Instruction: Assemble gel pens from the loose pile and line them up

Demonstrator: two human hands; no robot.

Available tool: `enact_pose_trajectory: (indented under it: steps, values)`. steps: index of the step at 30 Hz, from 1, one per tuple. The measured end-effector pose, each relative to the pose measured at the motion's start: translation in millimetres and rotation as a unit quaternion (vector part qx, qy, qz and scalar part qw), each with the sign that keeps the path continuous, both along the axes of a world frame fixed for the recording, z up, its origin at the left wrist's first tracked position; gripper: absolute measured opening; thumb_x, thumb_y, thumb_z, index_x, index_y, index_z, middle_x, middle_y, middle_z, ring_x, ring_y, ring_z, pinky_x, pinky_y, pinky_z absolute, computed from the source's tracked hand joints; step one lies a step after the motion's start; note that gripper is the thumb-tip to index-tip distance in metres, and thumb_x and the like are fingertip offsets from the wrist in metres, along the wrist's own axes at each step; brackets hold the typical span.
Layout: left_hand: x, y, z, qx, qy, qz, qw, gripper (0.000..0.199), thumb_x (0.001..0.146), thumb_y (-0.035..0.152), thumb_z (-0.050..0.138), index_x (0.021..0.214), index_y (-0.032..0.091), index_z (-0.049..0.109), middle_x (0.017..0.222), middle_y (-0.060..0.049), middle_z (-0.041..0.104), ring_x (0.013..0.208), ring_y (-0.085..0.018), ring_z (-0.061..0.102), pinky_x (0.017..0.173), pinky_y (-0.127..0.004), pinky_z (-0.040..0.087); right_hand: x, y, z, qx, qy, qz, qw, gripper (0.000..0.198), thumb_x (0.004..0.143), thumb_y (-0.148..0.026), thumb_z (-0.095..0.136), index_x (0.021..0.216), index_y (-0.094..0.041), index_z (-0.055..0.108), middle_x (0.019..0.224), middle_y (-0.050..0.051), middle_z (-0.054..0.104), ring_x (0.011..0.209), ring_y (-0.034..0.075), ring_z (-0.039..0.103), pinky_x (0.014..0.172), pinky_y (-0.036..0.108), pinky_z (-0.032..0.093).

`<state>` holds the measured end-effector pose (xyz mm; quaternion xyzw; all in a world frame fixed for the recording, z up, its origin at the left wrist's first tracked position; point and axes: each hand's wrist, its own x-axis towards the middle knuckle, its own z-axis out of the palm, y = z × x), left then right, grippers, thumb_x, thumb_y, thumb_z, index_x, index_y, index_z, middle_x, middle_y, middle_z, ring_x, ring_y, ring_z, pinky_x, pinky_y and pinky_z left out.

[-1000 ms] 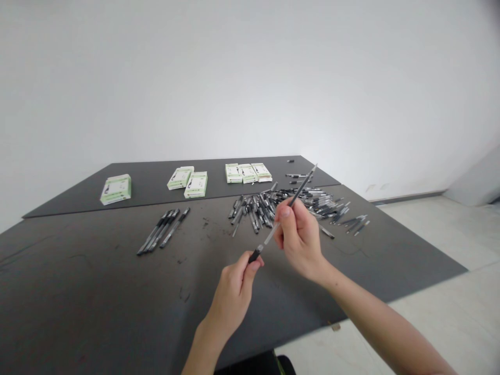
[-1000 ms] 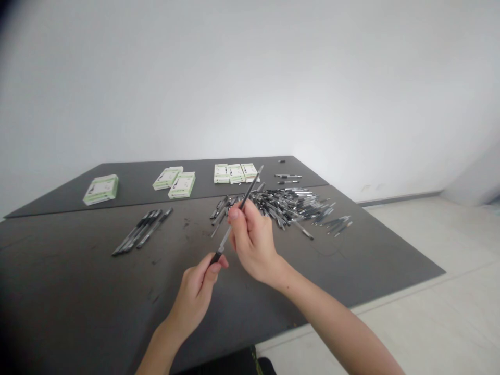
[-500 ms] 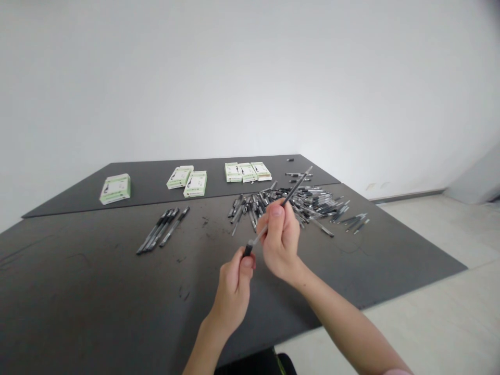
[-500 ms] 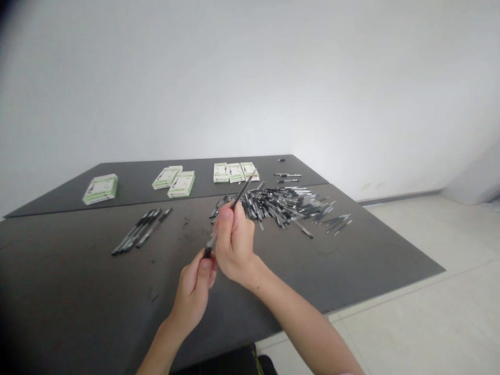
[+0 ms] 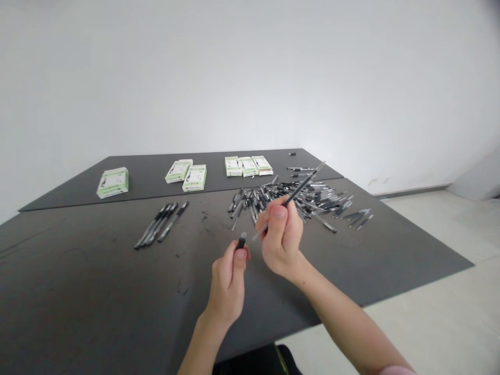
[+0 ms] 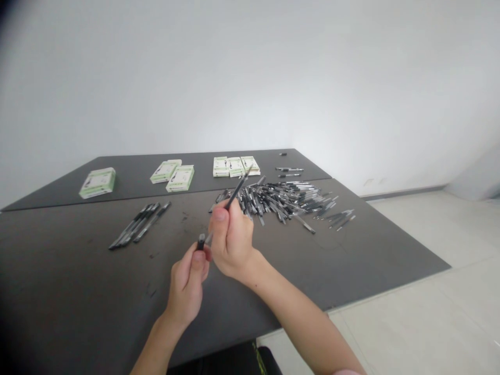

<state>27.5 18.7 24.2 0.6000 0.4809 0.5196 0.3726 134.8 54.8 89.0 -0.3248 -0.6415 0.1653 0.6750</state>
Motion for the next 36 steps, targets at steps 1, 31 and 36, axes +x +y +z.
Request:
enact_pose_trajectory:
  steps: [1, 31, 36]
  values:
    - [-0.3, -0.5, -0.2, 0.004, 0.006, 0.000, 1.000, 0.035, 0.089, 0.047, 0.035, 0.076, 0.019, 0.051, 0.058, 0.003, 0.046, 0.047, -0.009, 0.037, 0.045, -0.022, 0.025, -0.5, 0.9, 0.5, 0.001, -0.005, -0.005, 1.000, 0.015, 0.094, -0.030, 0.030, 0.082, -0.023, 0.037, 0.052, -0.007, 0.044, 0.040, 0.007, 0.043, 0.040, 0.018, 0.034]
    - [0.3, -4.1, 4.7, 0.090, 0.098, -0.006, 0.991, 0.024, 0.092, 0.030, 0.034, 0.077, 0.019, 0.049, 0.059, 0.003, 0.054, 0.049, -0.009, 0.046, 0.048, -0.022, 0.029, 1.7, 0.0, 2.6, 0.021, -0.088, -0.036, 0.995, 0.017, 0.095, -0.031, 0.028, 0.085, -0.022, 0.039, 0.054, -0.007, 0.045, 0.039, 0.006, 0.041, 0.039, 0.016, 0.034]
    - [0.5, -3.1, 4.6, 0.111, 0.101, -0.005, 0.989, 0.024, 0.092, 0.031, 0.033, 0.076, 0.020, 0.048, 0.056, 0.004, 0.052, 0.047, -0.008, 0.044, 0.047, -0.022, 0.028, 2.0, 1.1, 2.3, 0.039, -0.087, -0.039, 0.995, 0.016, 0.095, -0.029, 0.029, 0.085, -0.022, 0.039, 0.054, -0.007, 0.044, 0.039, 0.005, 0.041, 0.039, 0.015, 0.033]
